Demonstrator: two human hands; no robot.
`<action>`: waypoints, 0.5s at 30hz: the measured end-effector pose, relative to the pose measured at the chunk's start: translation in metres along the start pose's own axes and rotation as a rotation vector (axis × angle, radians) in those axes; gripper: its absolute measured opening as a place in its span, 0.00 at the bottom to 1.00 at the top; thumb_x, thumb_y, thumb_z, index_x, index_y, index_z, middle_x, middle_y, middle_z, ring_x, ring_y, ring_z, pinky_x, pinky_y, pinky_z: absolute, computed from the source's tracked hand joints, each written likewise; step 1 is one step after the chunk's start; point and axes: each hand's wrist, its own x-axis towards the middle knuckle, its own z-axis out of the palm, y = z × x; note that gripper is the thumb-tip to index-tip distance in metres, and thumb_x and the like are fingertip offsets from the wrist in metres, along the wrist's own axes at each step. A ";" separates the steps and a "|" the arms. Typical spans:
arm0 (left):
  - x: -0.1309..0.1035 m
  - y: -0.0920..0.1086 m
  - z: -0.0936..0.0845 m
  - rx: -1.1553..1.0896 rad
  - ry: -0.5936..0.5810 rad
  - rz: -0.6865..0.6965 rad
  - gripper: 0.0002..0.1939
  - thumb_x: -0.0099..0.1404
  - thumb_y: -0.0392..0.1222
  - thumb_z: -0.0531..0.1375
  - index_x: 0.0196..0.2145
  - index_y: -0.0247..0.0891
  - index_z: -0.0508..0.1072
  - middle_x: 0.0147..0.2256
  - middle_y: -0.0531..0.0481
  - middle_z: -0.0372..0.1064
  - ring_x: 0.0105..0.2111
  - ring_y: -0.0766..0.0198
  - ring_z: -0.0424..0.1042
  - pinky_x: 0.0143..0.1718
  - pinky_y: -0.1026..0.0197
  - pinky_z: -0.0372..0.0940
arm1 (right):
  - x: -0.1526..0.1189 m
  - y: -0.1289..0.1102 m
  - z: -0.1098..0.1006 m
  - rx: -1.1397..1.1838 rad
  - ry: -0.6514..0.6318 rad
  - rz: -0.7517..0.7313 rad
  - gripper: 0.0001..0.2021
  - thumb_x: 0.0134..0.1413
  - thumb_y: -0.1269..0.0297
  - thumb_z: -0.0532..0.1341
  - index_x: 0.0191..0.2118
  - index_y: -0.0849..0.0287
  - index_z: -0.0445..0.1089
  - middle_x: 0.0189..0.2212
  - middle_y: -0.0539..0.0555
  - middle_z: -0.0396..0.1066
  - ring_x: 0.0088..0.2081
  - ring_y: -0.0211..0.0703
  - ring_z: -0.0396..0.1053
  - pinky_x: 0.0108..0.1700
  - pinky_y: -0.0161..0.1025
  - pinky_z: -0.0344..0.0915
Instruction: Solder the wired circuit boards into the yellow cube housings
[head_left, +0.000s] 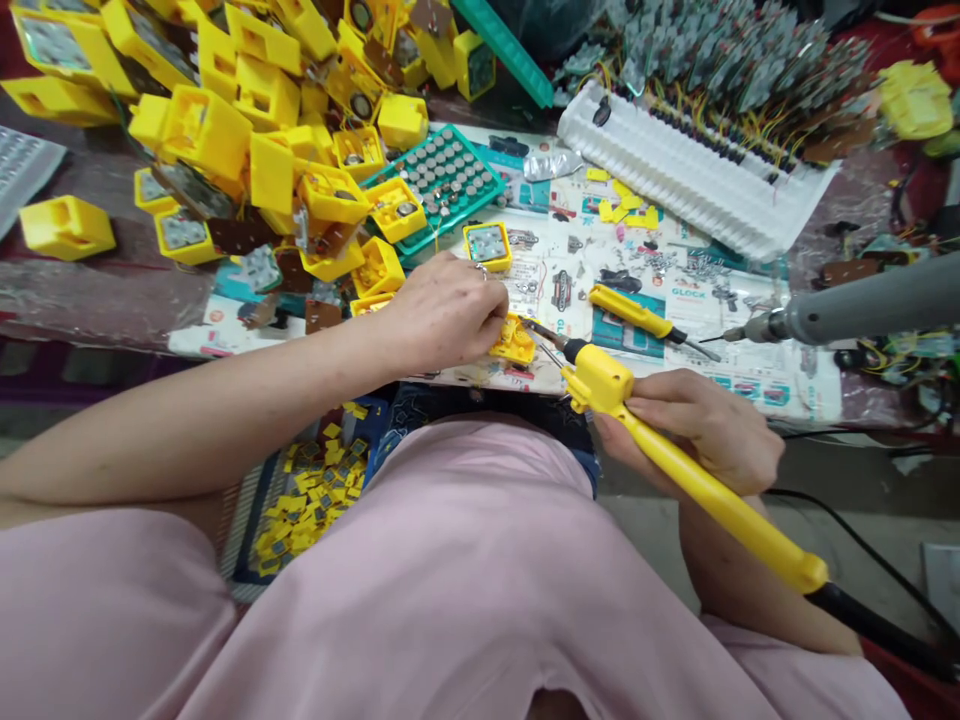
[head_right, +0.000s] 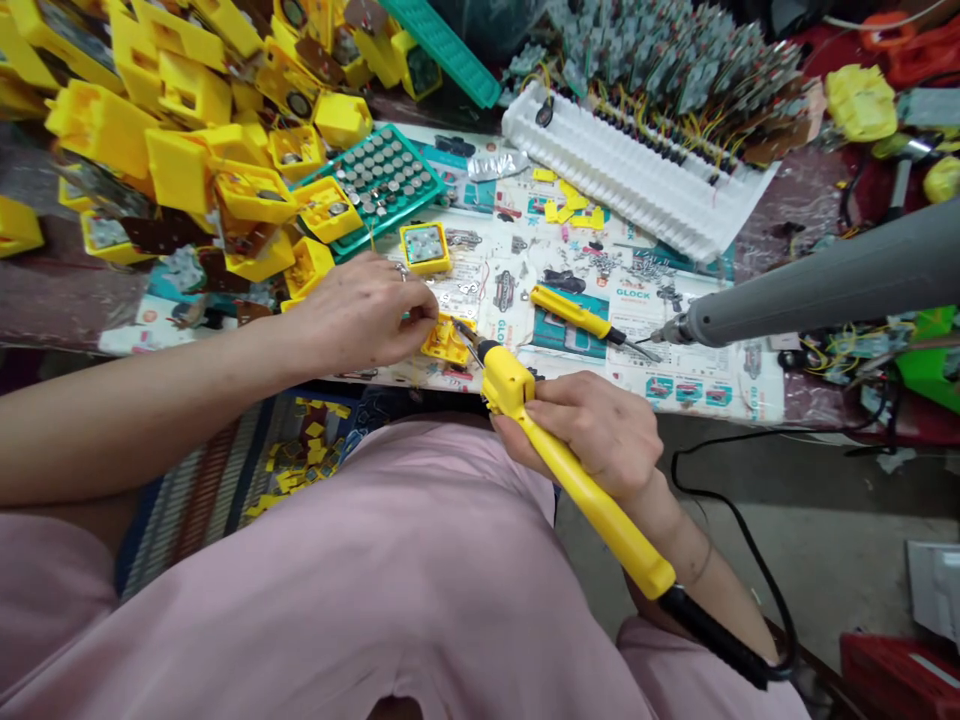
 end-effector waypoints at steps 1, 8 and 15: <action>0.000 0.000 0.001 0.009 0.007 -0.003 0.17 0.64 0.40 0.51 0.35 0.35 0.80 0.30 0.43 0.76 0.35 0.54 0.75 0.42 0.53 0.65 | -0.002 0.000 0.001 0.005 0.004 0.010 0.17 0.41 0.72 0.75 0.36 0.53 0.71 0.29 0.46 0.78 0.27 0.38 0.76 0.26 0.33 0.73; 0.000 -0.004 0.004 0.077 0.019 0.008 0.17 0.64 0.41 0.51 0.35 0.36 0.80 0.31 0.44 0.78 0.35 0.55 0.76 0.39 0.56 0.64 | -0.023 0.002 0.007 0.092 0.229 0.226 0.24 0.48 0.65 0.72 0.52 0.50 0.71 0.35 0.48 0.78 0.29 0.39 0.76 0.28 0.35 0.75; -0.001 -0.007 -0.002 0.084 -0.048 -0.004 0.22 0.65 0.45 0.47 0.36 0.35 0.80 0.33 0.40 0.79 0.36 0.50 0.77 0.37 0.56 0.64 | -0.056 0.014 -0.036 -0.114 0.810 0.418 0.14 0.56 0.49 0.62 0.42 0.51 0.72 0.29 0.47 0.69 0.22 0.36 0.68 0.22 0.34 0.66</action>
